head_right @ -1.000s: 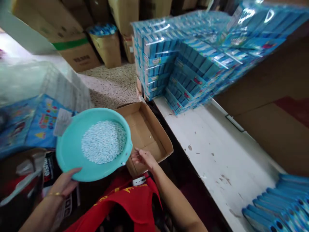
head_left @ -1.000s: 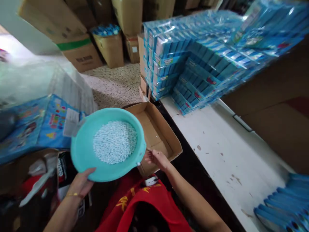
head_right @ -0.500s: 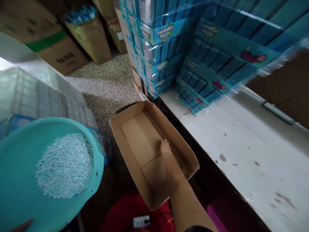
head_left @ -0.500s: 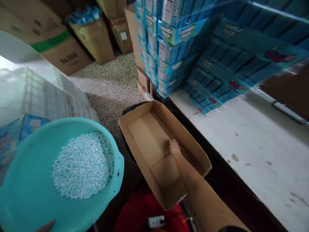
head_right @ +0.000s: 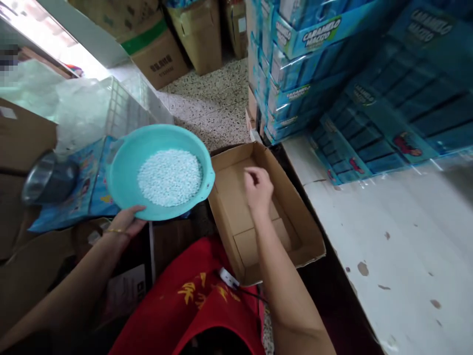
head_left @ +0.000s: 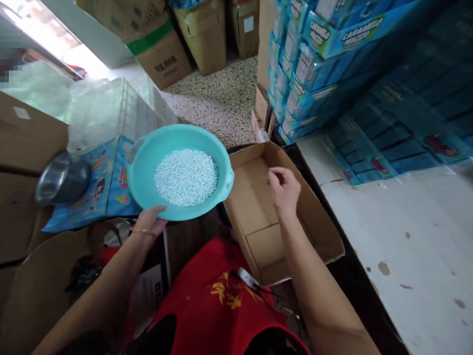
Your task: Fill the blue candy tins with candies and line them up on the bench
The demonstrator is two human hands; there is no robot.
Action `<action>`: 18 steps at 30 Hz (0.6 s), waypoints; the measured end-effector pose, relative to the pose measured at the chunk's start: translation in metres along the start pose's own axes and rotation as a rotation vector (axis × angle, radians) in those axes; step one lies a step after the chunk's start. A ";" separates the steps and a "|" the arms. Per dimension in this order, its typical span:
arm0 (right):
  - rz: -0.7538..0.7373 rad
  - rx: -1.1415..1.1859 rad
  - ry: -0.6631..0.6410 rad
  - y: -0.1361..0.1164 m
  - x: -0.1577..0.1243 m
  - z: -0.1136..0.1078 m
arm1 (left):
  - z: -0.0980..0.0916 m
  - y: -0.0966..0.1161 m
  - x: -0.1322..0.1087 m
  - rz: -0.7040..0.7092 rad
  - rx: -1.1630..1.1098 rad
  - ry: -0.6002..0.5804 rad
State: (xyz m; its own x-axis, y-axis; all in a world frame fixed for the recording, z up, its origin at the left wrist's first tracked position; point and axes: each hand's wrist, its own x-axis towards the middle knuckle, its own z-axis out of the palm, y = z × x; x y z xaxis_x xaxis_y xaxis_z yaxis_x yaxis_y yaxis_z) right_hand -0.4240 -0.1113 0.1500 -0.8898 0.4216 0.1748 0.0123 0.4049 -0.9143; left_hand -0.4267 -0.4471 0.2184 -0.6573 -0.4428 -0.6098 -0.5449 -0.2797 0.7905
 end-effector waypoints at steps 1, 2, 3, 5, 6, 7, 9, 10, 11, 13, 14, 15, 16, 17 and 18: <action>-0.124 0.026 -0.096 -0.030 0.009 0.005 | 0.009 0.000 0.006 -0.001 -0.018 -0.031; -0.230 0.024 -0.207 -0.054 0.014 0.010 | 0.017 0.001 0.013 -0.006 -0.028 -0.058; -0.277 0.000 -0.244 -0.070 0.016 0.012 | 0.026 0.001 0.021 -0.009 -0.034 -0.088; -0.239 -0.115 -0.246 -0.080 0.005 0.014 | 0.042 0.004 0.037 -0.032 -0.035 -0.143; -0.157 -0.209 -0.226 -0.075 -0.007 0.014 | 0.050 0.007 0.046 -0.049 -0.030 -0.171; -0.051 -0.317 -0.225 -0.067 -0.023 0.014 | 0.057 0.012 0.056 -0.064 -0.026 -0.202; 0.185 -0.582 -0.416 -0.045 -0.061 0.019 | 0.070 0.023 0.074 -0.085 -0.021 -0.252; 0.281 -0.689 -0.582 -0.034 -0.081 0.024 | 0.076 0.030 0.083 -0.089 -0.023 -0.268; 0.340 -0.769 -0.724 -0.024 -0.099 0.030 | 0.081 0.036 0.091 -0.088 -0.027 -0.280; 0.465 -0.888 -0.925 -0.009 -0.129 0.042 | 0.089 0.049 0.105 -0.089 -0.040 -0.280; 0.511 -0.919 -0.989 -0.003 -0.139 0.048 | 0.093 0.054 0.110 -0.088 -0.051 -0.276; 0.549 -0.933 -1.031 0.001 -0.146 0.052 | 0.095 0.059 0.114 -0.083 -0.065 -0.274; 0.569 -0.929 -1.059 0.004 -0.151 0.055 | 0.097 0.064 0.116 -0.076 -0.080 -0.272; 0.573 -0.917 -1.072 0.006 -0.153 0.058 | 0.099 0.068 0.116 -0.070 -0.095 -0.269; 0.566 -0.897 -1.076 0.008 -0.153 0.061 | 0.100 0.073 0.116 -0.065 -0.109 -0.264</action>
State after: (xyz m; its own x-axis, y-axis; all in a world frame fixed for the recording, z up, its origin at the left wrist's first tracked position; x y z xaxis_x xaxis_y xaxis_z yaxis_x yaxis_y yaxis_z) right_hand -0.3155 -0.2217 0.0938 -0.5674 0.0700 -0.8205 0.3700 0.9118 -0.1780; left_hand -0.5948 -0.4335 0.1993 -0.7435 -0.1879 -0.6418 -0.5402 -0.3968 0.7421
